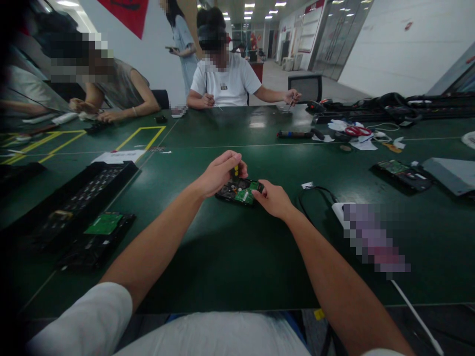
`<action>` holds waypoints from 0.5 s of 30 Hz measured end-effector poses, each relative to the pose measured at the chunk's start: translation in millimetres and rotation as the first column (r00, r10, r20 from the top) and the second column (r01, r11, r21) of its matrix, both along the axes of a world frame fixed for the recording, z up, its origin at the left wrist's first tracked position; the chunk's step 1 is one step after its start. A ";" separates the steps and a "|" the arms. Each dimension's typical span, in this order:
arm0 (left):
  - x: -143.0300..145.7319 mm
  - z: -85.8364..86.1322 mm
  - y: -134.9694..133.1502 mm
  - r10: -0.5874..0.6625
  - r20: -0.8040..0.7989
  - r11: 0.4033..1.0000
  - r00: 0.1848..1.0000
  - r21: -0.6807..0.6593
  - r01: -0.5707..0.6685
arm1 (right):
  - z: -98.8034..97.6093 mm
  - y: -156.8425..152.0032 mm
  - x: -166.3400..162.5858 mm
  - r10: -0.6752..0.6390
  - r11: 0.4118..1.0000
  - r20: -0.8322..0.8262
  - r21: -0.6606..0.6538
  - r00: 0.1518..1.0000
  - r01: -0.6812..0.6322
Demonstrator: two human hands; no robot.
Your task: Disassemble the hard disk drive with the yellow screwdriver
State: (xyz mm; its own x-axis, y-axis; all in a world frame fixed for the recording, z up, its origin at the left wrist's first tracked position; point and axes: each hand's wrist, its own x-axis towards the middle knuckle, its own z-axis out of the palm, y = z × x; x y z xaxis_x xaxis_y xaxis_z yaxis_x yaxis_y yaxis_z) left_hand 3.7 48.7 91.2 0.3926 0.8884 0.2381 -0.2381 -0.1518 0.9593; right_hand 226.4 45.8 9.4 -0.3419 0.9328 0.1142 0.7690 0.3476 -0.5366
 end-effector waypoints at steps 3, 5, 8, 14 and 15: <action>-0.8 -0.2 1.6 0.028 -0.007 1.000 1.000 0.013 -0.028 | 0.9 -0.4 -0.2 0.002 1.000 0.000 -0.003 1.000 -0.002; -1.6 0.5 2.6 0.069 -0.030 0.997 0.997 0.024 -0.069 | 0.8 -0.5 -0.2 0.001 1.000 0.001 -0.002 1.000 -0.001; -2.8 2.3 3.6 0.109 -0.061 0.993 0.992 0.052 -0.105 | 0.7 -0.8 -0.2 -0.001 1.000 0.005 -0.003 1.000 0.001; -2.2 2.8 3.4 0.047 0.010 0.999 0.999 0.023 -0.048 | 2.1 -1.7 -0.5 0.000 1.000 -0.001 -0.005 1.000 0.000; -1.7 2.6 3.2 0.036 0.030 0.999 0.999 0.012 -0.037 | 2.0 -1.6 -0.6 0.000 1.000 0.000 -0.002 1.000 0.000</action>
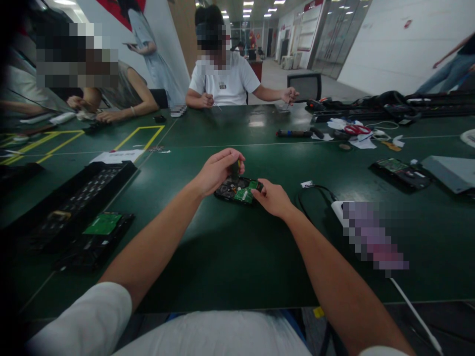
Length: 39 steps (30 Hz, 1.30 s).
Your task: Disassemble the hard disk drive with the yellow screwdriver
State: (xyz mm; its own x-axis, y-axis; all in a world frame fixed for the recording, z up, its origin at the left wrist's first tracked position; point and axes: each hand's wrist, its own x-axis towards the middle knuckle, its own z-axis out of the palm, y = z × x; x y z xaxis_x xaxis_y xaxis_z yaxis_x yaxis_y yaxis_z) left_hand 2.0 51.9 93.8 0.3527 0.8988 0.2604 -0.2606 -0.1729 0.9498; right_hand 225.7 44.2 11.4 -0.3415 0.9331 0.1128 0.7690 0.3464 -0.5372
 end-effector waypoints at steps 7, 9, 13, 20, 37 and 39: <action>3.5 -2.4 0.4 -0.018 0.112 0.999 0.994 -0.045 0.024 | -5.8 2.4 0.8 -0.003 1.000 -0.009 0.012 1.000 0.003; 4.5 -3.0 0.9 0.005 0.105 0.998 0.994 -0.063 0.002 | -7.2 3.0 1.3 -0.003 1.000 -0.008 0.010 1.000 0.003; 5.7 -4.3 0.5 0.021 0.040 0.999 0.999 -0.048 -0.019 | -7.6 3.8 1.6 -0.001 1.000 -0.011 0.022 1.000 0.001; 3.7 -8.9 0.3 0.068 -0.090 0.996 0.994 0.066 -0.062 | -5.9 3.2 1.6 -0.003 1.000 -0.007 0.010 1.000 0.004; 0.6 -6.4 0.8 0.001 -0.159 0.994 0.987 0.112 0.017 | -2.8 1.1 0.1 -0.005 1.000 0.007 0.016 1.000 0.005; -0.8 -5.3 1.1 0.010 -0.182 0.992 0.983 0.124 0.013 | -3.0 1.0 0.3 -0.002 1.000 -0.003 0.015 1.000 0.002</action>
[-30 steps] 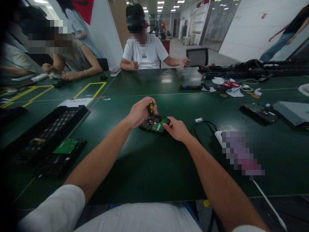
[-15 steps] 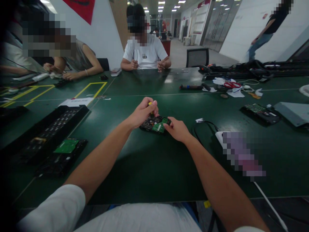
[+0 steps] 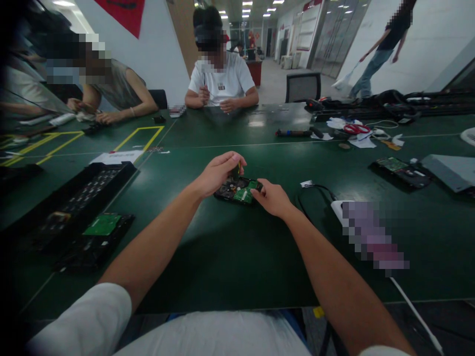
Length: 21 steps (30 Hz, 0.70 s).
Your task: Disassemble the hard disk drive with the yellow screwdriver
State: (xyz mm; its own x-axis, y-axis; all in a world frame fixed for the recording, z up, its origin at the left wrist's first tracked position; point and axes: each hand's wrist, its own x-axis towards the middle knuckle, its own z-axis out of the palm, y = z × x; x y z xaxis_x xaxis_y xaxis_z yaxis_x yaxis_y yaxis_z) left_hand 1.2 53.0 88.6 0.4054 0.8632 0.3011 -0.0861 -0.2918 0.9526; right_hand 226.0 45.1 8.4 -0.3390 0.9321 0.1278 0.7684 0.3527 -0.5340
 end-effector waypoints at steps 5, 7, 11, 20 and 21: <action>1.4 0.5 -0.2 -0.039 0.097 0.999 0.995 -0.017 0.041 | -1.5 0.8 0.7 -0.002 1.000 -0.010 0.006 1.000 0.002; 2.6 -0.3 0.0 -0.047 0.137 0.998 0.990 -0.027 0.051 | -2.2 1.2 1.0 0.002 1.000 -0.010 0.005 1.000 -0.002; 2.6 -2.2 1.6 -0.033 0.160 0.999 0.987 -0.026 0.037 | -2.7 1.7 1.2 0.003 1.000 -0.004 0.008 1.000 -0.003; 5.5 -6.2 5.7 0.077 0.200 0.992 0.977 -0.112 -0.055 | -1.8 1.6 1.0 0.003 1.000 0.002 -0.001 1.000 -0.003; 6.0 -5.8 5.1 0.086 0.191 0.992 0.978 -0.105 -0.067 | -1.5 1.6 0.9 0.003 1.000 0.002 -0.003 1.000 -0.003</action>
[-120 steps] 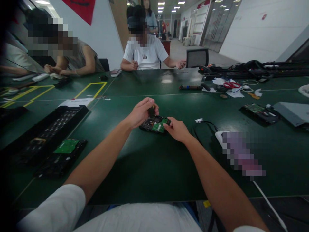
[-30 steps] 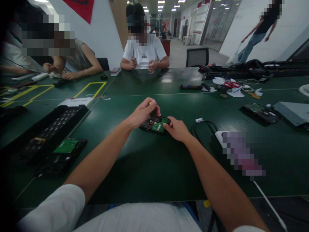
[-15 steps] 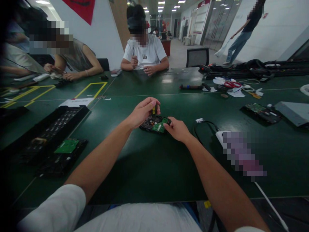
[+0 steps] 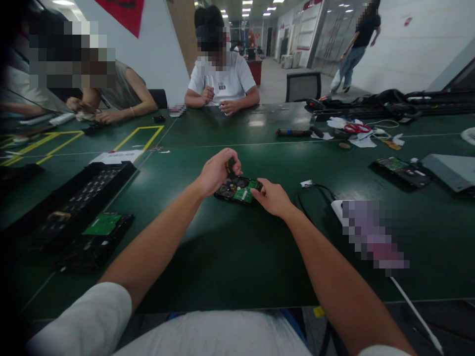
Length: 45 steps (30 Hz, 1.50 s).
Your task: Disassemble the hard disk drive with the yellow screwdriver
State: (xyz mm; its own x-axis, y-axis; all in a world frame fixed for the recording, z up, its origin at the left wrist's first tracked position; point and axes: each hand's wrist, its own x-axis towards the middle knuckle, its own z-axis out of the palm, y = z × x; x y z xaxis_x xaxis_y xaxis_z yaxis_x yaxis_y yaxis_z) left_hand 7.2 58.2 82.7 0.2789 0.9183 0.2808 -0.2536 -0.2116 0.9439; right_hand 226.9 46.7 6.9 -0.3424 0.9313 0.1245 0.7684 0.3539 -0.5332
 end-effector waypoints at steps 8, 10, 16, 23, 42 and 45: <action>0.7 2.4 -4.9 0.014 -0.054 1.000 0.998 0.018 -0.013 | 1.2 -0.4 -1.1 -0.004 1.000 0.012 0.011 1.000 0.004; 0.2 2.2 -4.8 0.006 -0.048 1.000 0.999 0.015 -0.006 | 0.9 -0.4 -0.8 -0.002 1.000 0.011 0.009 1.000 0.002; -2.1 3.8 -5.8 -0.003 -0.098 1.000 0.995 0.019 0.005 | -0.4 0.2 0.6 0.001 1.000 -0.011 0.000 1.000 -0.001; -3.6 7.7 -8.1 -0.083 -0.096 0.996 0.992 0.024 0.085 | -0.1 0.2 -0.2 -0.002 1.000 0.002 0.003 1.000 0.002; -1.7 8.6 -7.5 -0.090 -0.005 0.996 0.996 -0.003 0.090 | -0.1 0.1 -0.1 -0.003 1.000 0.016 0.009 1.000 0.003; -1.1 8.5 -7.9 -0.093 0.046 0.995 0.995 -0.025 0.094 | -0.1 0.1 0.3 -0.002 1.000 0.016 0.014 1.000 0.002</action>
